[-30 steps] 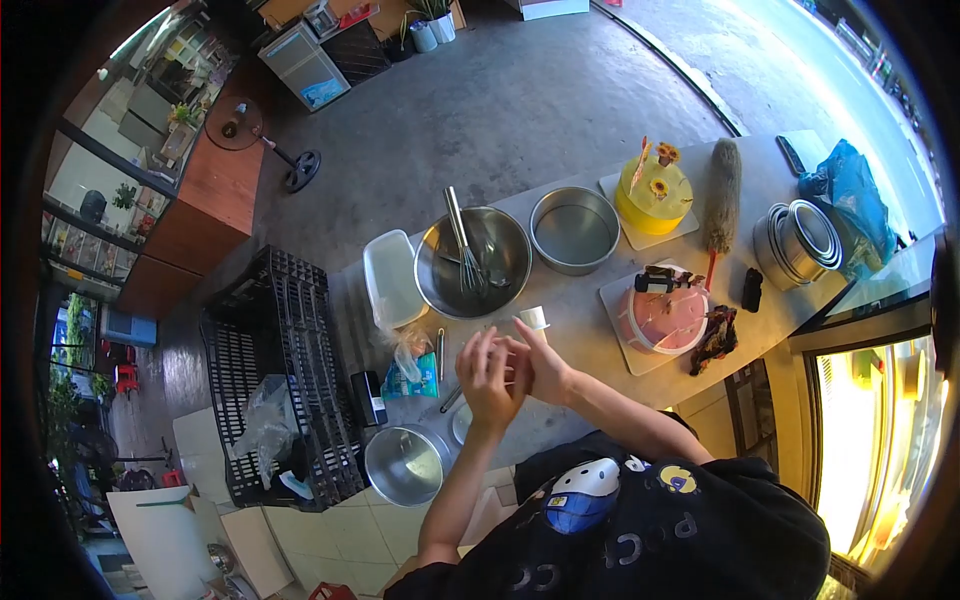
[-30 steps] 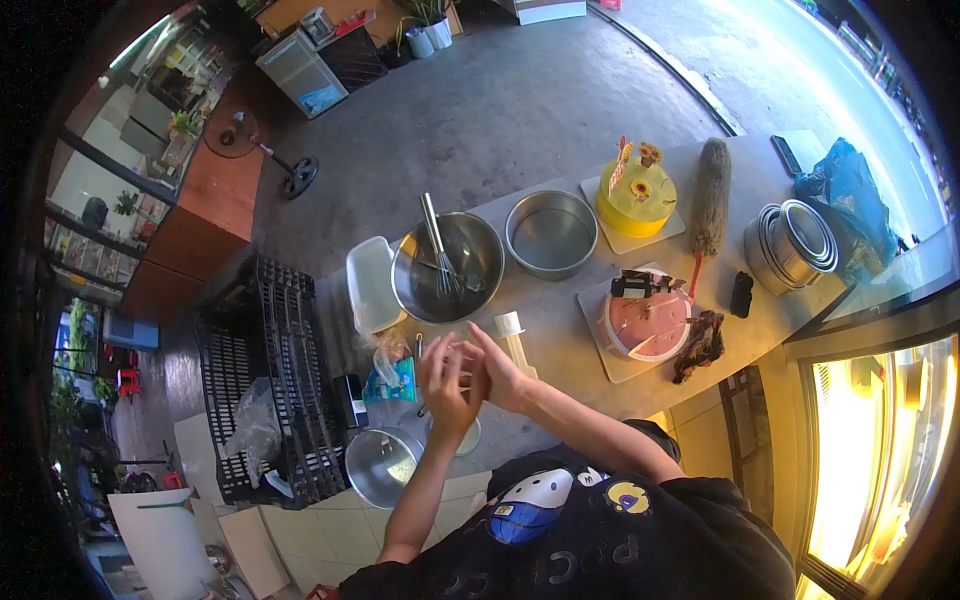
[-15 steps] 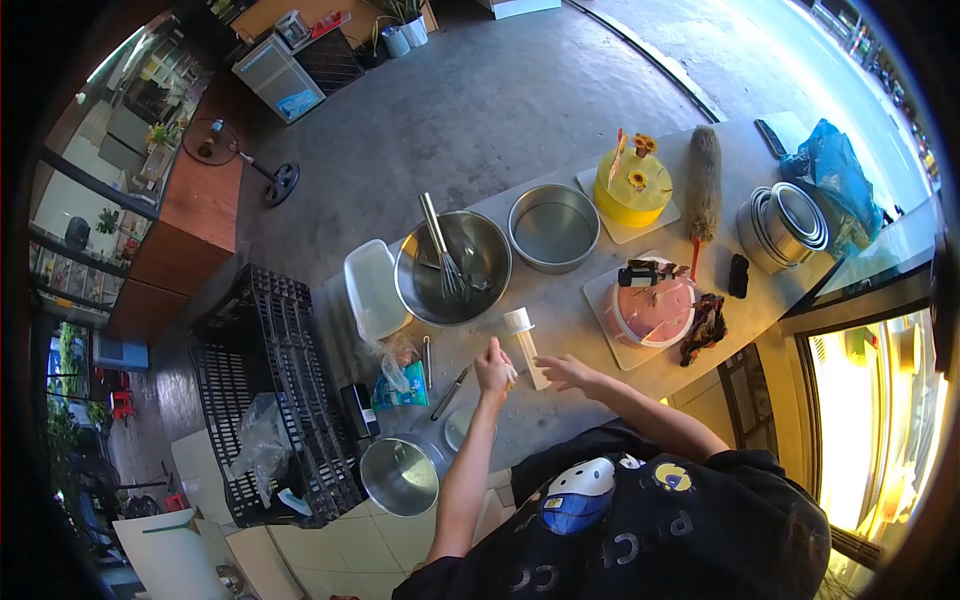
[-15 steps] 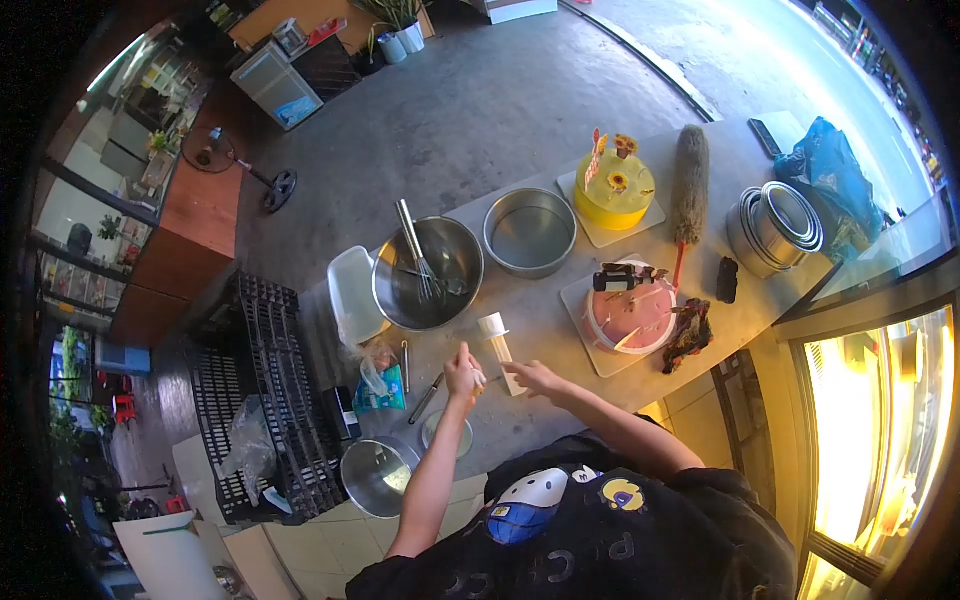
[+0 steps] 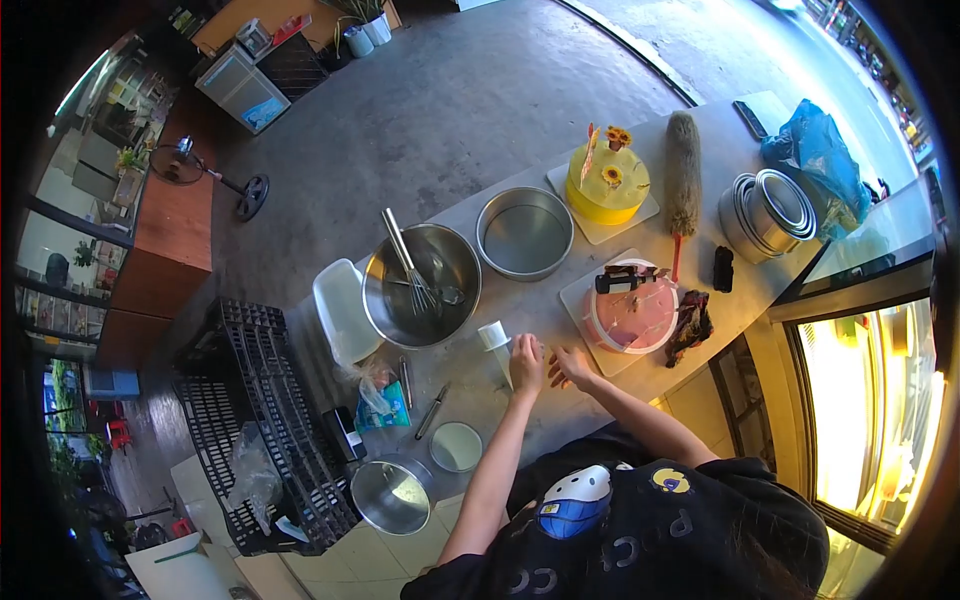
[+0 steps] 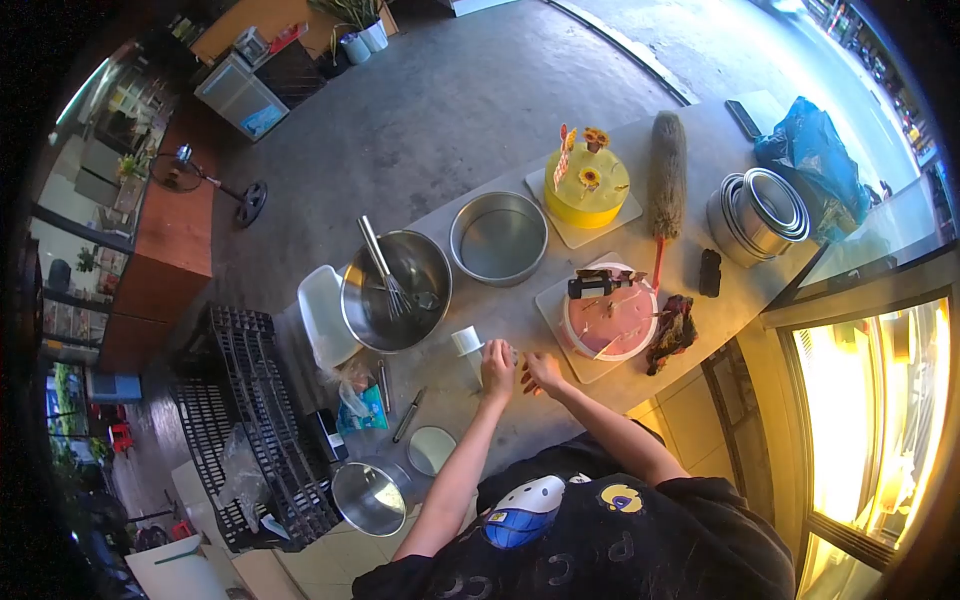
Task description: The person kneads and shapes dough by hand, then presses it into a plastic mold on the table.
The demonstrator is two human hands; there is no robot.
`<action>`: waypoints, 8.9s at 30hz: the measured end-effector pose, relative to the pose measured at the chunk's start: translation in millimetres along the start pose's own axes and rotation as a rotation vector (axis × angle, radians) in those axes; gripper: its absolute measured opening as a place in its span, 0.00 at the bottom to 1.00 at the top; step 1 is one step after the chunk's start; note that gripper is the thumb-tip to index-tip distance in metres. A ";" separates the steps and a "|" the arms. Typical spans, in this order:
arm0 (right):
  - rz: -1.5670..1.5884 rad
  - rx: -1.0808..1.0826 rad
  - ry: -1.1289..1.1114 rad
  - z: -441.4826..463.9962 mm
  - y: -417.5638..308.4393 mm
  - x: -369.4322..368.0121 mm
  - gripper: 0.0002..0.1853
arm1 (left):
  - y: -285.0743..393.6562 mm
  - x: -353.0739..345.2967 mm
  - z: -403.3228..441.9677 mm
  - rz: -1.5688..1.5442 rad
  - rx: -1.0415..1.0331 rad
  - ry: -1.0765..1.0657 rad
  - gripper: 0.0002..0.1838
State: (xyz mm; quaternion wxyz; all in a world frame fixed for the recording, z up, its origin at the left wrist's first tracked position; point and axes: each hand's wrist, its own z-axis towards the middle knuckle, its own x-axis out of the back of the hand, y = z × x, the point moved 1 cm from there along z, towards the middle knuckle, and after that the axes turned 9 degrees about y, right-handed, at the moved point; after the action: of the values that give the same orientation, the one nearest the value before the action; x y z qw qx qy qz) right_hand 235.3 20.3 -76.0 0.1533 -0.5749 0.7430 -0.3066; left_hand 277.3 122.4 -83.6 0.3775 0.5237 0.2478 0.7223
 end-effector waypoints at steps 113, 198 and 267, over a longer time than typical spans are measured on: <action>-0.683 0.577 1.137 43.6 -6.8 -123.3 0.11 | -16.9 79.4 -29.3 0.012 0.823 0.549 0.14; -0.646 0.922 0.098 1.6 -19.1 -46.5 0.20 | -36.7 73.0 -6.3 0.004 0.758 0.442 0.16; -0.419 0.365 1.156 44.1 -13.7 -121.8 0.15 | -32.6 93.3 -18.9 -0.144 0.899 0.582 0.18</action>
State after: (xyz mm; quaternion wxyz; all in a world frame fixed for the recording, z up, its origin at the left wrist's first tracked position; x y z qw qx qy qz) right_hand 307.0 121.4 -116.3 -0.2397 -0.4145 0.5135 -0.7121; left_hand 253.3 217.5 -61.1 0.0806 0.3937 0.6621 0.6326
